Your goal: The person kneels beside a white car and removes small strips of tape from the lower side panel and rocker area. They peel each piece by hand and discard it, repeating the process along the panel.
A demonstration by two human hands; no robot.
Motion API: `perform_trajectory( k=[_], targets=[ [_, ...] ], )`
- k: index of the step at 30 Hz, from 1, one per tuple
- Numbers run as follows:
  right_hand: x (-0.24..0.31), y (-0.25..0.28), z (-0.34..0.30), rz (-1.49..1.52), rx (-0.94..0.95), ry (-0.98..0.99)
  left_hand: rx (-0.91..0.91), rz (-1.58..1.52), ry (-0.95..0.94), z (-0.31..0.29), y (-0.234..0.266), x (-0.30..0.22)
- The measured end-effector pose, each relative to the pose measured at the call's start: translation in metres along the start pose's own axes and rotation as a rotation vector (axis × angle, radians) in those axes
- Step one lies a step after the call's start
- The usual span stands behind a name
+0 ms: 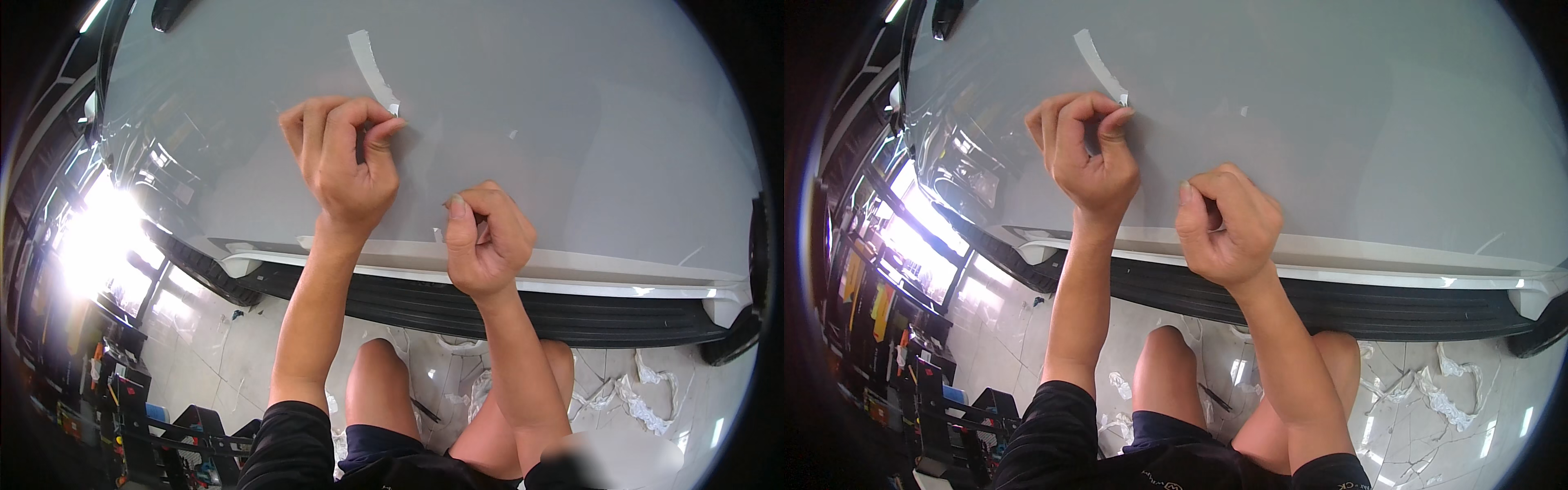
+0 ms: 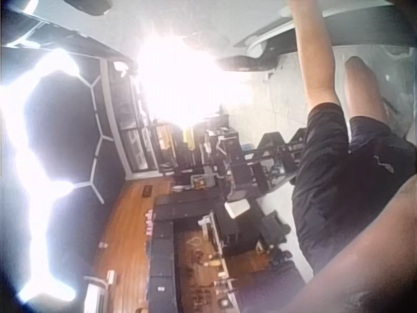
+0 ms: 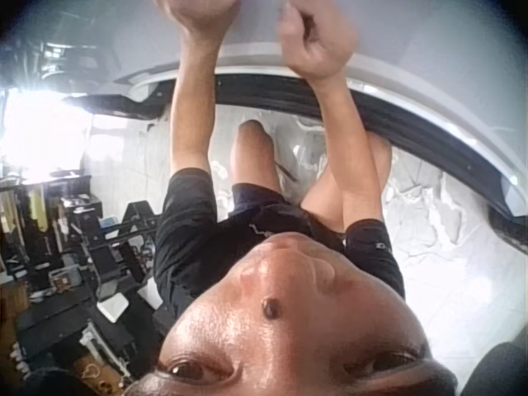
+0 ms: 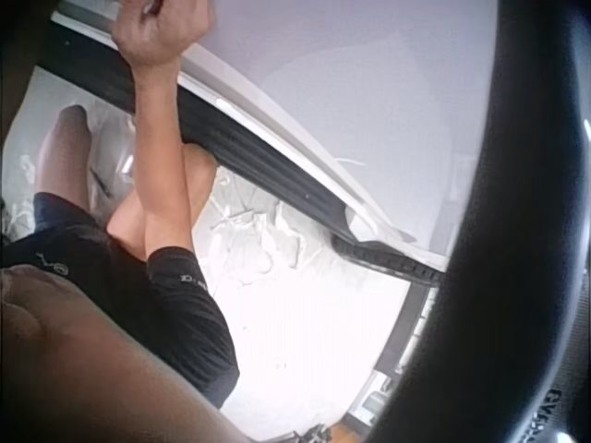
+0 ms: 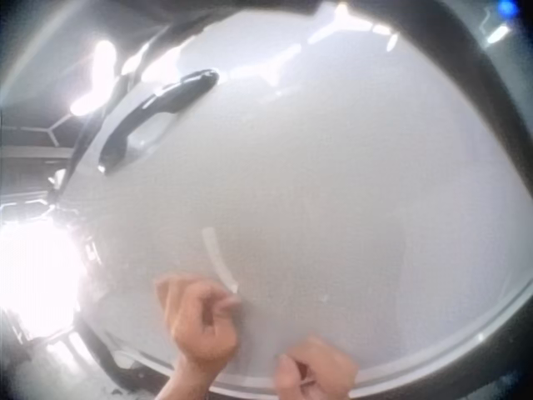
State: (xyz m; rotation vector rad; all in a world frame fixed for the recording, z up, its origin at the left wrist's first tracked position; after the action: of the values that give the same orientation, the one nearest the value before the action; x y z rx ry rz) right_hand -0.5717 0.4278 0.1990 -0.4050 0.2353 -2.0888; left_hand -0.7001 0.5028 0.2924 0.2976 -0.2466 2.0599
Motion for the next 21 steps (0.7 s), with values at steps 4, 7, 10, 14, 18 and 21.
perform_trajectory(
  k=[4, 7, 10, 14, 18, 21],
  targets=[
    [0.002, -0.001, 0.000, 0.002, 0.000, -0.016, 0.010, -0.032, 0.012, -0.003, 0.001, 0.001],
    [0.005, 0.001, 0.001, 0.008, 0.001, -0.077, 0.007, -0.051, 0.029, -0.003, 0.002, 0.002],
    [0.013, 0.001, 0.011, 0.080, -0.121, -0.191, 0.031, -0.075, 0.043, -0.001, 0.001, 0.002],
    [0.036, 0.002, 0.047, -0.301, 0.044, 0.137, 0.004, -0.169, 0.146, 0.001, 0.007, 0.004],
    [0.036, -0.009, 0.086, -0.535, 0.271, 0.410, -0.011, -0.209, 0.184, 0.002, 0.005, 0.004],
    [0.038, -0.022, 0.098, -0.619, 0.392, 0.518, -0.024, -0.225, 0.192, 0.003, 0.005, 0.005]
  ],
)
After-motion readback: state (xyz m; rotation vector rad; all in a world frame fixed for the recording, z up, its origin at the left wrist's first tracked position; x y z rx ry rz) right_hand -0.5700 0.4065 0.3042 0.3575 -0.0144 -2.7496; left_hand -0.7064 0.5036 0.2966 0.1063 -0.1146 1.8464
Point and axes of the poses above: each hand's wrist, its own z-axis towards the middle knuckle, its own y-axis out of the back of the hand, x = y × z, the point moved 4 cm from there along z, towards the middle knuckle, and after that the axes turned 3 degrees about z, right-handed, at the moved point
